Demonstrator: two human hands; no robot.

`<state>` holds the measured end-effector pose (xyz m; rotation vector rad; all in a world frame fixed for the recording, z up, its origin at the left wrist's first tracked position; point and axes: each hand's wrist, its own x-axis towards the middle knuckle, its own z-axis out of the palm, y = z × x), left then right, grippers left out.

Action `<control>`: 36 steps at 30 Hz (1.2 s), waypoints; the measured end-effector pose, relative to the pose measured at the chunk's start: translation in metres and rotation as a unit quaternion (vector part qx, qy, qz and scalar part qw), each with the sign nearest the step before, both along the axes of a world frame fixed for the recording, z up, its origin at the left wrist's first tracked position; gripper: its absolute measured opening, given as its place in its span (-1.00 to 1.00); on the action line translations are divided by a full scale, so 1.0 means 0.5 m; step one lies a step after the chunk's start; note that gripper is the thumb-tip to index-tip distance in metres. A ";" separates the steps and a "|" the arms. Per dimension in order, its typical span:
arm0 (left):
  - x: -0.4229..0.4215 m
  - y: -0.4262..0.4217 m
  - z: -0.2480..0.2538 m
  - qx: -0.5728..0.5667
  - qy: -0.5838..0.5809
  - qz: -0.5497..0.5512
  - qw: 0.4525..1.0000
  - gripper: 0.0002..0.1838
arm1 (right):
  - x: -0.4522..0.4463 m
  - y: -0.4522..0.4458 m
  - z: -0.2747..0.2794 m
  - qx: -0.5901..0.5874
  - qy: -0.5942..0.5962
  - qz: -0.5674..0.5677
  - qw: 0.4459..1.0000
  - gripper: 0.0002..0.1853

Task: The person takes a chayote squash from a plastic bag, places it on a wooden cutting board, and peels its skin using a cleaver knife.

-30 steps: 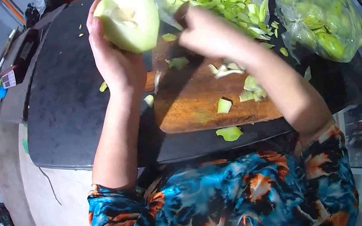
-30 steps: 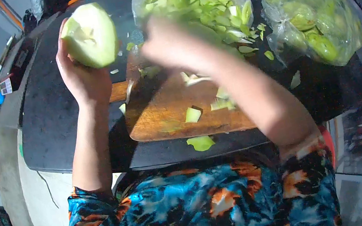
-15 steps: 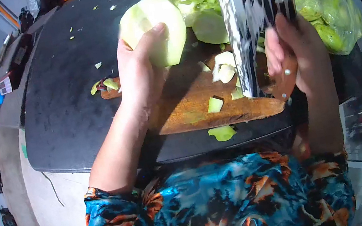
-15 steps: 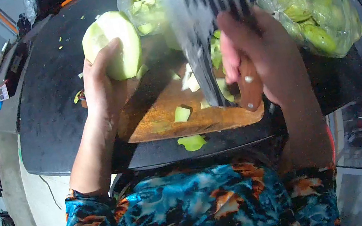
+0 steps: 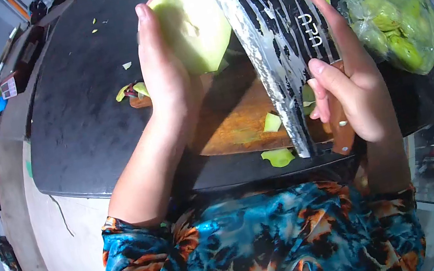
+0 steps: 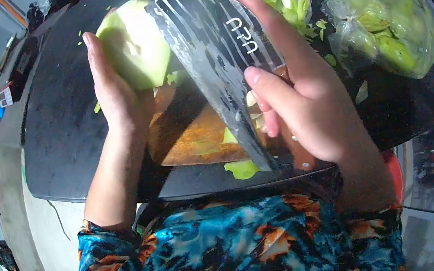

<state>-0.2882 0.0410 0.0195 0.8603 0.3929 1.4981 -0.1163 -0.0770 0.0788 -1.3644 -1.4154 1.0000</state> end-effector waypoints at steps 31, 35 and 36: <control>-0.016 -0.010 0.021 -0.038 -0.085 0.028 0.995 -0.41 | -0.061 0.022 -0.031 0.003 0.102 -0.029 0.994 -0.67; -0.058 0.021 -0.014 -0.062 -0.068 -0.103 0.990 -0.49 | -0.034 0.015 -0.018 -0.010 0.039 -0.021 0.999 -0.71; -0.055 0.020 -0.020 0.085 0.127 -0.037 0.988 -0.51 | -0.027 0.009 -0.013 0.008 0.046 -0.069 0.997 -0.71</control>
